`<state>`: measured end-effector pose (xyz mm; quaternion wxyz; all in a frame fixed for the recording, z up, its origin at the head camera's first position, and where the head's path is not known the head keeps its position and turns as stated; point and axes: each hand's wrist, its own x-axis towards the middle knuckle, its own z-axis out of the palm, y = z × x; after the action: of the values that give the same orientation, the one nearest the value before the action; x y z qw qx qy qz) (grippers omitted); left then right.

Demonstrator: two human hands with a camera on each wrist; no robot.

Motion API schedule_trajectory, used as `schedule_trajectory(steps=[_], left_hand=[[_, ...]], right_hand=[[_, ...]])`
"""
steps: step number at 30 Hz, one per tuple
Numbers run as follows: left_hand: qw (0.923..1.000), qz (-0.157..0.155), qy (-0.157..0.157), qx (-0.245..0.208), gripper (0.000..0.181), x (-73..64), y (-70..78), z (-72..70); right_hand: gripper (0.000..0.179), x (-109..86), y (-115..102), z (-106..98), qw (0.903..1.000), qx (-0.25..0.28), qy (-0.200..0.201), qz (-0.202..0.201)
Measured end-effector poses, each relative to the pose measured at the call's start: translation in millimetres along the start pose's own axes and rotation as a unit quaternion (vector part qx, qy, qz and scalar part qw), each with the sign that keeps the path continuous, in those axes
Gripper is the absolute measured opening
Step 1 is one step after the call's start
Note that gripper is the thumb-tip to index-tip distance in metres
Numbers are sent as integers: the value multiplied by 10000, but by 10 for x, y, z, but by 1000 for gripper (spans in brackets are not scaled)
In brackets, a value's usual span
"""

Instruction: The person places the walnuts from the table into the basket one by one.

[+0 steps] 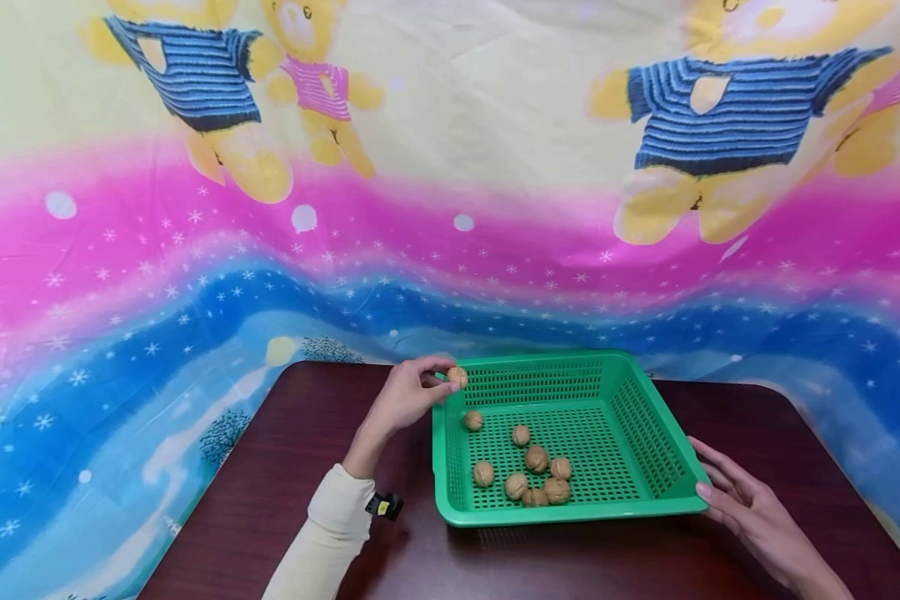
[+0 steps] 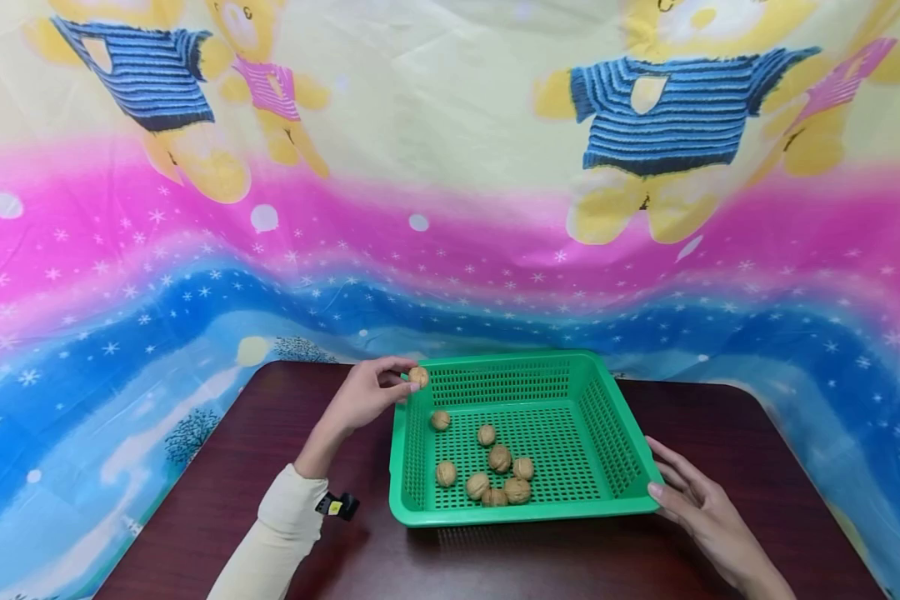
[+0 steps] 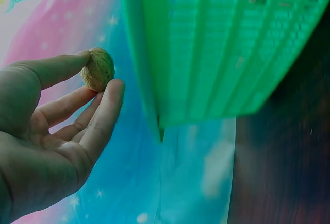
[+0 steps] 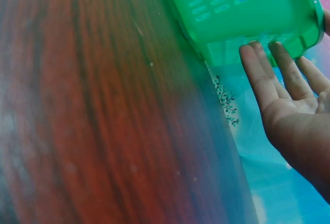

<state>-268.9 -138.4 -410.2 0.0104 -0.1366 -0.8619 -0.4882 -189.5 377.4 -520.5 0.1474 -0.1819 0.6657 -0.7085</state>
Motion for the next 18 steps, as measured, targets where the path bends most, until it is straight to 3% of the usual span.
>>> schedule_trajectory(steps=[18], left_hand=[[9963, 48, -781, 357, 38, 81, 130, 592]], right_hand=[[66, 7, -6, 18, 10000, -40, 49, -27]])
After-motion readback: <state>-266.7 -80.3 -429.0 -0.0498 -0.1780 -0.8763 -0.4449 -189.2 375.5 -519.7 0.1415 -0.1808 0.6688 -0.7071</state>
